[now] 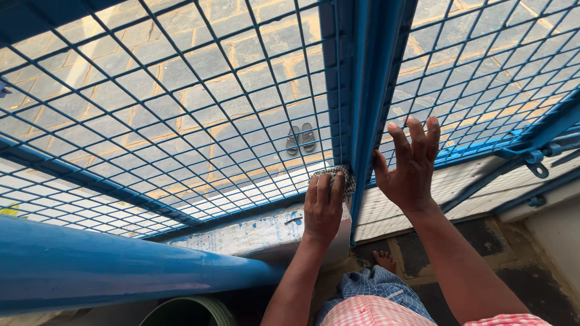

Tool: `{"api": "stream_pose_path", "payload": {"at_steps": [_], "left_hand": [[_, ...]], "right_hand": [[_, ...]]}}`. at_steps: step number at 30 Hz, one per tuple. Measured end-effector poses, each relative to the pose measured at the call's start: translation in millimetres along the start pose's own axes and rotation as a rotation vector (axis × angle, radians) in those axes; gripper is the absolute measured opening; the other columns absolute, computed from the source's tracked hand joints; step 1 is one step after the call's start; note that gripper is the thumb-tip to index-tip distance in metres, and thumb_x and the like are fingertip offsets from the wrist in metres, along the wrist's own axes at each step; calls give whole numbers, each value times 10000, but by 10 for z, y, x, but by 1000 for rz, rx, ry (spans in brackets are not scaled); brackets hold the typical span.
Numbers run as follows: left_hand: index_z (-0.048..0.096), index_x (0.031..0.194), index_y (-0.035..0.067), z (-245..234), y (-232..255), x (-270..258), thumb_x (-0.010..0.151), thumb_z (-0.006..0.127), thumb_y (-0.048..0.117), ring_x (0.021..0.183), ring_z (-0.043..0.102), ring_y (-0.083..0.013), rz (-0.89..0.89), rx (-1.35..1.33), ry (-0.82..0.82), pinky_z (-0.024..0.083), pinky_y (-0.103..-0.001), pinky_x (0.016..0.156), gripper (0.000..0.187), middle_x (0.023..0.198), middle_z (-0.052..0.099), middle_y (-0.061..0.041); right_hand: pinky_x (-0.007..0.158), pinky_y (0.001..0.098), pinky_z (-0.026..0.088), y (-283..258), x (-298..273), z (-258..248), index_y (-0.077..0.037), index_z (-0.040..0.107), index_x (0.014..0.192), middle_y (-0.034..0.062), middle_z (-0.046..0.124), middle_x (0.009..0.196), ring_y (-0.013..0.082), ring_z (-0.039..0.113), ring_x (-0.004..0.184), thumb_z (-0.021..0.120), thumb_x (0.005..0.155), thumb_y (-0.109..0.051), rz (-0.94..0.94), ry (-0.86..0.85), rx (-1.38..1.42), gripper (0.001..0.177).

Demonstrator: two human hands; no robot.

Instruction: The person uses a cloth to wipe the blue metal bars of a security gate. They clean the horizontal and vertical bars of the gate, moving along the frame to cover different sections.

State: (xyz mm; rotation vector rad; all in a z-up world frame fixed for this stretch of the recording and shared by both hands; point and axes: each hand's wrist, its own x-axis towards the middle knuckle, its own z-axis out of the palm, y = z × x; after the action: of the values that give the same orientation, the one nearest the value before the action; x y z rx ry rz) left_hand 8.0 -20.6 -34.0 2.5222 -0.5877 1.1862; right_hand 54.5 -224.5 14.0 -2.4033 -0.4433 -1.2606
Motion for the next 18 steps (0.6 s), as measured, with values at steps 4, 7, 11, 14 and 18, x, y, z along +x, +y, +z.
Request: {"api": "stream_pose_path", "payload": {"at_steps": [4, 7, 11, 14, 18], "left_hand": [[589, 1401, 63, 25, -39, 9, 951, 735, 110, 1240, 584, -365, -7, -20, -15, 550, -457, 1032, 475, 1304, 551, -159], [585, 1407, 56, 21, -51, -7, 961, 721, 110, 1242, 584, -368, 18, -18, -35, 552, -460, 1027, 469, 1297, 555, -160], [577, 1413, 24, 10, -43, -78, 956, 701, 79, 1230, 590, -385, 56, 1, -96, 557, -464, 1022, 477, 1291, 562, -185], [585, 1409, 33, -38, -16, -99, 938, 704, 62, 1210, 603, -380, 59, 1, -109, 556, -463, 997, 487, 1287, 572, -186], [593, 1412, 60, -127, -1, 60, 945, 714, 52, 1208, 610, -352, 61, -6, 36, 561, -464, 996, 482, 1276, 573, -149]], "right_hand": [[1294, 630, 192, -26, 9, -14, -123, 434, 1540, 216, 385, 1509, 462, 184, 1554, 770, 1031, -355, 11, 1, 1, 653], [1298, 623, 197, -51, 13, -32, -129, 434, 1530, 209, 390, 1502, 464, 181, 1555, 771, 1021, -344, 25, -8, 2, 647], [1304, 619, 195, -54, 25, -39, -138, 428, 1532, 193, 379, 1513, 449, 163, 1566, 780, 1006, -342, 19, -6, -3, 665], [1305, 611, 199, -48, 31, -36, -140, 425, 1527, 190, 367, 1512, 437, 151, 1566, 783, 999, -336, 12, -6, -5, 668], [1301, 594, 201, -56, 16, -23, -145, 430, 1522, 191, 361, 1521, 431, 142, 1564, 782, 991, -334, 26, -3, -6, 665]]}}
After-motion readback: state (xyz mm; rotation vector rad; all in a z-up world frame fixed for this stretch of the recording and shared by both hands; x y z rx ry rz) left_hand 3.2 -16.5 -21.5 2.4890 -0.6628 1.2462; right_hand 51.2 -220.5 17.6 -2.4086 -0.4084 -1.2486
